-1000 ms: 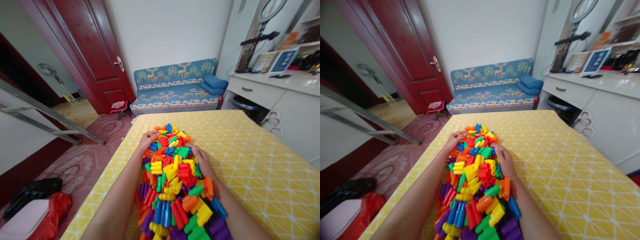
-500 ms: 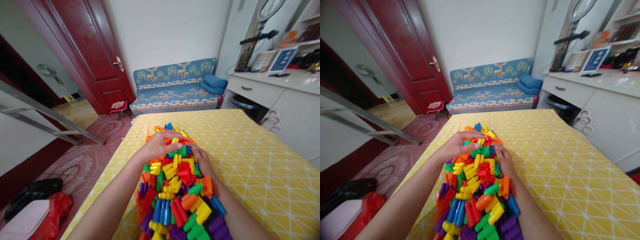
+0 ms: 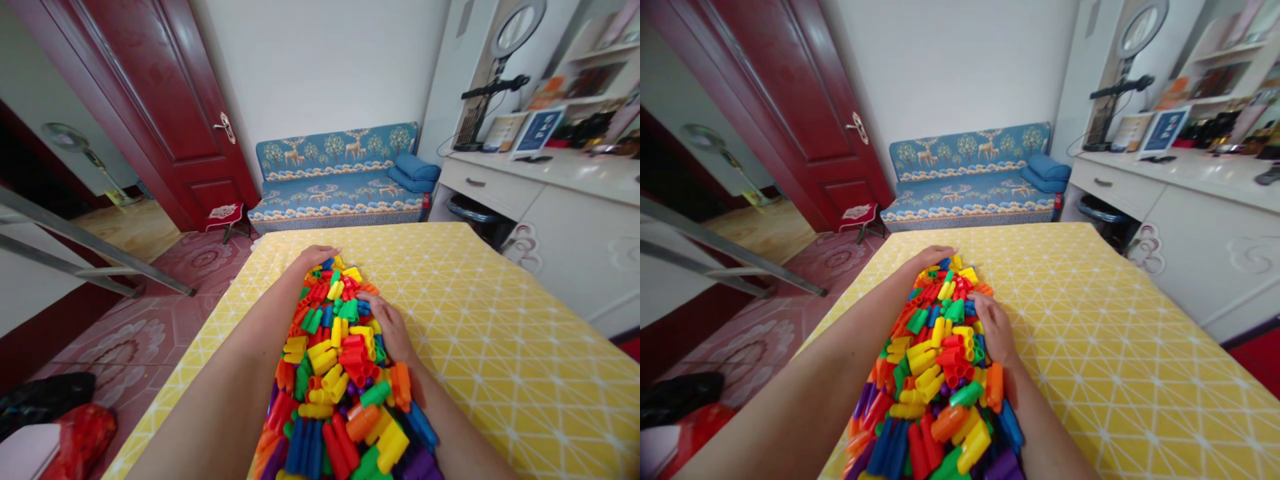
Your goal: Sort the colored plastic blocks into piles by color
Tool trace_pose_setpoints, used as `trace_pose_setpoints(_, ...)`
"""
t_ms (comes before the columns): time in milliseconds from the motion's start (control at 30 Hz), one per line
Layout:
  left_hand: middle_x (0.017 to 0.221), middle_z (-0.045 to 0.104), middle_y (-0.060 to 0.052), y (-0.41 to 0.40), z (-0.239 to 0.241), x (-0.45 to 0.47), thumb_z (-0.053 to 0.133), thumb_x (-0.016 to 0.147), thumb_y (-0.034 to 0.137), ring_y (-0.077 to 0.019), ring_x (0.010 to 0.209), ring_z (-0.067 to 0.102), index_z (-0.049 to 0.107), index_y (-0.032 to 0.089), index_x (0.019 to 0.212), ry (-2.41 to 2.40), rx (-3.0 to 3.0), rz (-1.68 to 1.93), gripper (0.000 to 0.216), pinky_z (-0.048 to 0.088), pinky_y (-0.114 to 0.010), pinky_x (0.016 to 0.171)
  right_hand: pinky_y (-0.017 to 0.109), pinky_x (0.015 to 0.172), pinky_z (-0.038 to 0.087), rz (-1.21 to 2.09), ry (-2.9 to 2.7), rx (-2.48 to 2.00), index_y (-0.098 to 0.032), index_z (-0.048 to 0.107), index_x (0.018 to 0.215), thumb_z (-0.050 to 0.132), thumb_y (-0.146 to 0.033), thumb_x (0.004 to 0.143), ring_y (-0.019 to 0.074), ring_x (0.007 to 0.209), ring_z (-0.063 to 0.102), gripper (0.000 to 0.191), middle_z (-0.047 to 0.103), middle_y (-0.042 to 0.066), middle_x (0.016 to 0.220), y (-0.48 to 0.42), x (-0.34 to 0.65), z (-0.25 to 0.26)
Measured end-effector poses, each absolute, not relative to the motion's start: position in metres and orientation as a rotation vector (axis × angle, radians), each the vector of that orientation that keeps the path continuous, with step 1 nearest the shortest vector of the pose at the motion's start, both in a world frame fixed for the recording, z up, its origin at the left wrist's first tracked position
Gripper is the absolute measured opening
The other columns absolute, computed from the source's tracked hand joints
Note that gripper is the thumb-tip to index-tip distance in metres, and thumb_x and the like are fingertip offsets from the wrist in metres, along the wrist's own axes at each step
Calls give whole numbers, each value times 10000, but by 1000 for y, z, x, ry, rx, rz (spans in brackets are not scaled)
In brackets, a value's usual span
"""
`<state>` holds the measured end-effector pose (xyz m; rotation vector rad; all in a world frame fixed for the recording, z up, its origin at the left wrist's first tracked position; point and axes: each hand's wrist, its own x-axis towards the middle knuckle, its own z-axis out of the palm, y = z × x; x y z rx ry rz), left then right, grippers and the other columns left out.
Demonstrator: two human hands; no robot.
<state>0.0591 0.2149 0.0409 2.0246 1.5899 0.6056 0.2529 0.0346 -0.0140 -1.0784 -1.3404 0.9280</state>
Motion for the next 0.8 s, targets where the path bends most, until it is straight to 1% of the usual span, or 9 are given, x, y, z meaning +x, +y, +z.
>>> trace_pose_setpoints(100, 955, 741, -49, 216, 36, 74, 693, 637, 579, -240, 902, 658, 732, 216, 967, 1553, 2082, 490, 493, 476, -285, 816, 407, 1038, 376, 937, -1337, -1090, -222, 688, 1067, 451, -592, 868, 243, 1143, 552, 483, 646, 70, 1194, 34, 252, -12)
trace_pose_setpoints(200, 929, 739, -34, 211, 36, 82, 743, 587, 509, -234, 860, 652, 744, 227, 944, 1495, 2159, 418, 455, 476, -284, 791, 414, 1026, 385, 938, -1332, -1105, -218, 686, 1070, 449, -606, 861, 249, 1135, 557, 500, 648, 76, 1192, 34, 252, -12)
trace_pose_setpoints(333, 834, 732, -29, 196, 46, 77, 690, 661, 436, -203, 794, 638, 759, 193, 828, 1390, 2264, 434, 303, 470, -257, 742, 414, 1028, 382, 935, -1345, -1094, -224, 684, 1068, 439, -590, 874, 246, 1140, 553, 480, 657, 71, 1168, 35, 253, -15)
trace_pose_setpoints(400, 805, 724, -23, 186, 52, 71, 633, 720, 413, -185, 781, 628, 754, 172, 808, 1335, 2302, 487, 284, 466, -244, 736, 414, 1034, 376, 931, -1349, -1086, -227, 683, 1061, 440, -582, 877, 243, 1138, 554, 468, 657, 69, 1166, 36, 253, -17)
trace_pose_setpoints(567, 745, 707, -26, 141, 69, 55, 558, 786, 417, -163, 725, 614, 737, 127, 805, 1311, 2278, 680, 342, 469, -236, 687, 427, 1032, 376, 941, -1342, -1086, -229, 686, 1031, 476, -591, 855, 252, 1128, 562, 455, 663, 72, 1161, 37, 253, -17)
trace_pose_setpoints(633, 653, 680, -20, 114, 74, 48, 574, 781, 454, -152, 632, 599, 733, 122, 821, 1348, 2079, 869, 370, 470, -236, 616, 431, 1034, 374, 948, -1346, -1087, -225, 687, 1027, 497, -592, 842, 256, 1127, 564, 453, 666, 74, 1155, 37, 253, -17)
trace_pose_setpoints(700, 590, 658, -17, 86, 77, 40, 533, 814, 492, -146, 560, 592, 726, 122, 903, 1400, 1830, 1025, 427, 471, -238, 561, 436, 1036, 371, 949, -1354, -1090, -224, 686, 1031, 522, -589, 827, 260, 1131, 563, 449, 669, 74, 1150, 37, 253, -15)
trace_pose_setpoints(733, 646, 687, -31, 73, 77, 36, 520, 828, 497, -159, 597, 620, 717, 125, 964, 1399, 1742, 1076, 442, 489, -246, 577, 439, 1037, 369, 950, -1360, -1092, -224, 685, 1034, 536, -586, 820, 262, 1134, 561, 446, 668, 73, 1152, 36, 253, -15)
trace_pose_setpoints(800, 879, 738, -72, 51, 73, 27, 481, 865, 489, -204, 821, 674, 709, 136, 1023, 1378, 1672, 1161, 450, 529, -286, 728, 445, 1039, 368, 948, -1371, -1098, -230, 685, 1039, 558, -580, 807, 263, 1139, 560, 439, 667, 70, 1156, 35, 254, -13)
